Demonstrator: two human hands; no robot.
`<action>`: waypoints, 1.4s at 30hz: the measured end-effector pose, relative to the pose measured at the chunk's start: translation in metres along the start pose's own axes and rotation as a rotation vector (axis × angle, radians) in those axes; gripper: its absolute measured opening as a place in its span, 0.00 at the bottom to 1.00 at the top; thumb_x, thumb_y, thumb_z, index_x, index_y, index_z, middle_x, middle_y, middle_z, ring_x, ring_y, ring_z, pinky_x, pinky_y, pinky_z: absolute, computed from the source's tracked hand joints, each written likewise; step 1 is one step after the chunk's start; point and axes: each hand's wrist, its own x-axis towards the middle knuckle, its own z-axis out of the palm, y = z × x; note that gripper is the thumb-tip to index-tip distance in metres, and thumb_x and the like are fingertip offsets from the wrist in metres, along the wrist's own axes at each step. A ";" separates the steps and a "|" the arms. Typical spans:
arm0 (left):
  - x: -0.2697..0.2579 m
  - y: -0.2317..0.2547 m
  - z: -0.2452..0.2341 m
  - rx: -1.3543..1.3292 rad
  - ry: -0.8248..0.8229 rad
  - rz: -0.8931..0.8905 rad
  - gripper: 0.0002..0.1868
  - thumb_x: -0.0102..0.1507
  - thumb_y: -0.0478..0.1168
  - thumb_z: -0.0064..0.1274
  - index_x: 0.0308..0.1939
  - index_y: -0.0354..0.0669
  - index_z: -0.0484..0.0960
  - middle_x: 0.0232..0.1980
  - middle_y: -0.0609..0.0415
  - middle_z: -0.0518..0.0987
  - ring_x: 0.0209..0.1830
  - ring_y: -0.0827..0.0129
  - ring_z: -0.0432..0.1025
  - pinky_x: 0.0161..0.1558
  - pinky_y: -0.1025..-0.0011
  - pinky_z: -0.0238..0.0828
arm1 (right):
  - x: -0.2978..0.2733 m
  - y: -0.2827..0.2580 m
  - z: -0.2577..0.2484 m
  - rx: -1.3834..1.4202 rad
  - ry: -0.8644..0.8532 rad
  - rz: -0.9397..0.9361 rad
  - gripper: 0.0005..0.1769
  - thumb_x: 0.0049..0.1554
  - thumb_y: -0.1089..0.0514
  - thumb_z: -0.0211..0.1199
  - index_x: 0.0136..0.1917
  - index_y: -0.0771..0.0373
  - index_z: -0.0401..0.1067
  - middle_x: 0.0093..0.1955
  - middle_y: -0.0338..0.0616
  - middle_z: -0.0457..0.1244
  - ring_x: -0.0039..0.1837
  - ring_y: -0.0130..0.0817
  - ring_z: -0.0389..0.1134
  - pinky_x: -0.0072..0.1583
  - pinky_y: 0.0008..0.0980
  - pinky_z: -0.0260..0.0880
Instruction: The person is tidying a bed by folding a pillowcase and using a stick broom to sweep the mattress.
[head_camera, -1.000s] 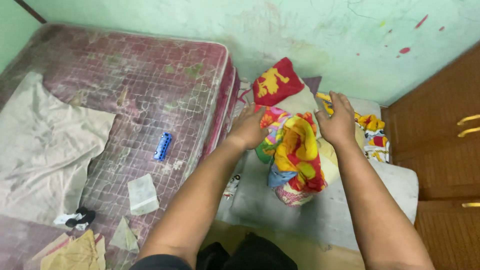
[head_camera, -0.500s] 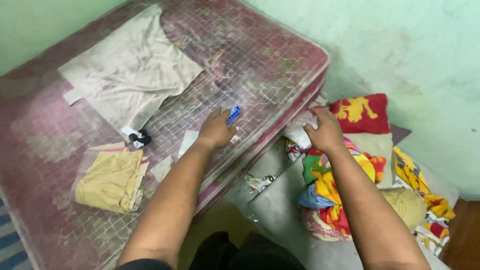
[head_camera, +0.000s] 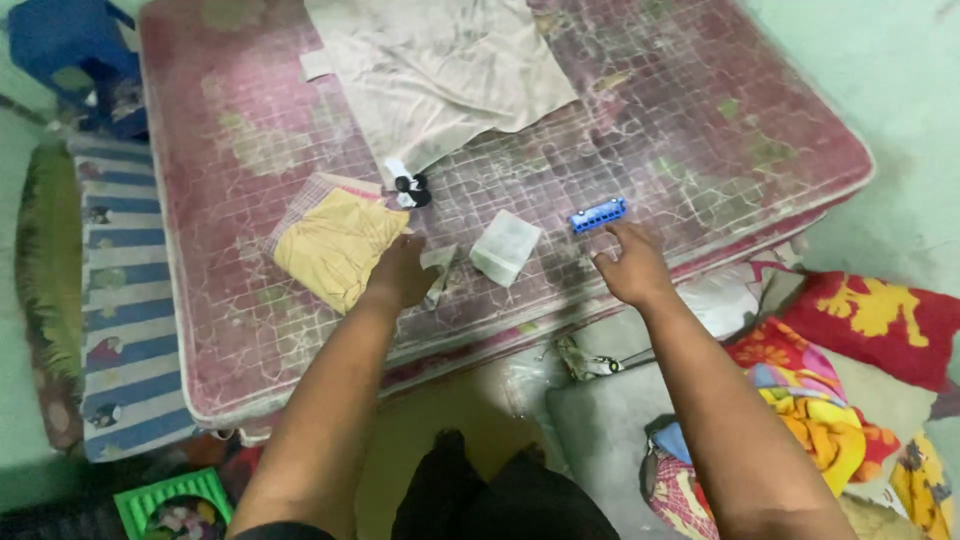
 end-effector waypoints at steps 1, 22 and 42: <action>-0.006 -0.004 -0.011 -0.004 -0.002 -0.019 0.40 0.61 0.52 0.60 0.73 0.41 0.65 0.76 0.36 0.62 0.78 0.45 0.55 0.73 0.58 0.56 | 0.007 -0.012 0.007 0.004 -0.017 -0.008 0.32 0.51 0.53 0.67 0.68 0.66 0.70 0.72 0.59 0.61 0.74 0.55 0.59 0.73 0.46 0.57; 0.092 -0.217 0.040 -0.105 -0.285 -0.282 0.41 0.63 0.54 0.58 0.76 0.50 0.60 0.82 0.45 0.53 0.79 0.51 0.53 0.73 0.56 0.57 | 0.131 -0.122 0.251 -0.104 -0.259 -0.018 0.31 0.52 0.51 0.68 0.67 0.61 0.70 0.71 0.54 0.61 0.74 0.52 0.59 0.73 0.45 0.58; 0.167 -0.286 0.183 0.106 -0.539 -0.403 0.45 0.66 0.35 0.49 0.81 0.74 0.45 0.86 0.55 0.29 0.85 0.42 0.26 0.71 0.25 0.39 | 0.223 -0.096 0.476 0.086 -0.184 0.075 0.31 0.51 0.50 0.73 0.64 0.64 0.72 0.69 0.60 0.60 0.69 0.57 0.62 0.68 0.45 0.63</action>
